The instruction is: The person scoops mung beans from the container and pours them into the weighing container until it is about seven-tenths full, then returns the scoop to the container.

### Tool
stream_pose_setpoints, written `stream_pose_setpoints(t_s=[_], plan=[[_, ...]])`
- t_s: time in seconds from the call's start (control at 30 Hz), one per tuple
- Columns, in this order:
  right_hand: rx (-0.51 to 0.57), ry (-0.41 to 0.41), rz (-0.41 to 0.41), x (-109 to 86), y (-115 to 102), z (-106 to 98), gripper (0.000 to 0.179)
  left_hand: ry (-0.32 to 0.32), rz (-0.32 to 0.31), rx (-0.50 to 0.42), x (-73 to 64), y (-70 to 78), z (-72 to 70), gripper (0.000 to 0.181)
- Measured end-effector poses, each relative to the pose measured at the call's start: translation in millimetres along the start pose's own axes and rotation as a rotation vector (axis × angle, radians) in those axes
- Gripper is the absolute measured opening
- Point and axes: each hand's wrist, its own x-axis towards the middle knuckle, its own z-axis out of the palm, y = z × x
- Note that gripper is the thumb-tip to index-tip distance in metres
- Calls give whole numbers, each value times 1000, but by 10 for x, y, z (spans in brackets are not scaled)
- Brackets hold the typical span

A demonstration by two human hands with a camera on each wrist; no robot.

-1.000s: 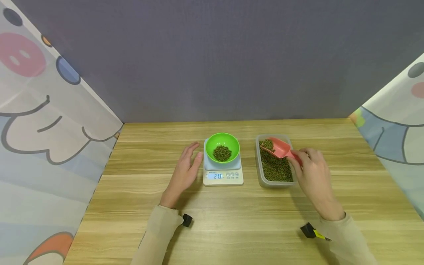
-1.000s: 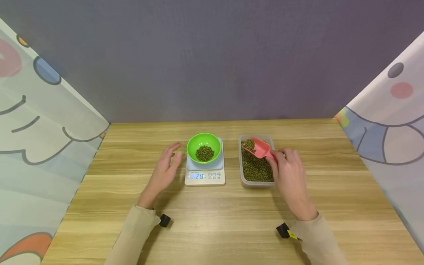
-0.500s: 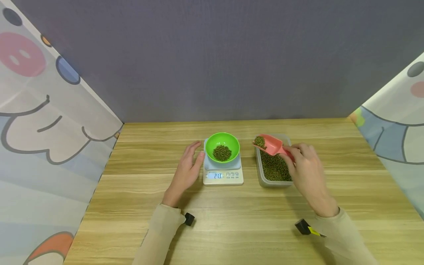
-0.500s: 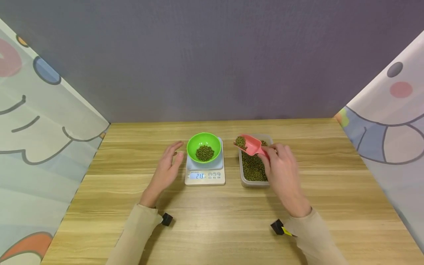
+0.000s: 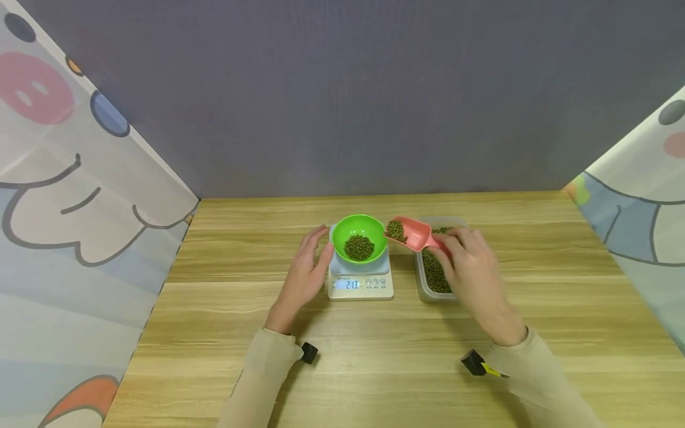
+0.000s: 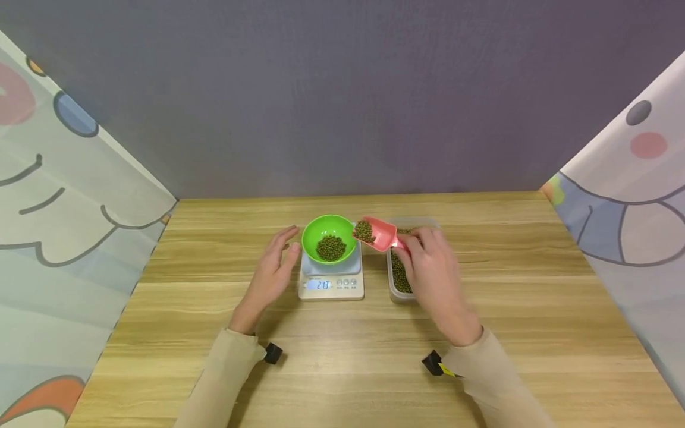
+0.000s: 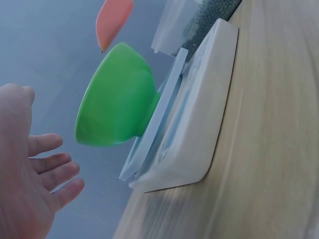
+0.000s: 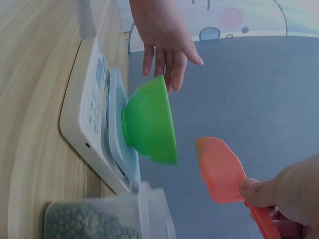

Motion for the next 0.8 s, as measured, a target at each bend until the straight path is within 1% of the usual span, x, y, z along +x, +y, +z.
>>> stream_pose_setpoints(t_s=[0.2,0.43,0.63,0.8], plan=[[12,8,-48,39,-51,56,25,-4,-7,4,10,12,-1,57],[4,69,-99,66,-100,125,23,-7,2,2,11,30,14,55],[-10,102,-112,79,-140,168,23,-4,4,-2,13,35,17,55],[-50,99,-124,80,-170,178,25,-1,0,4,15,23,18,56]])
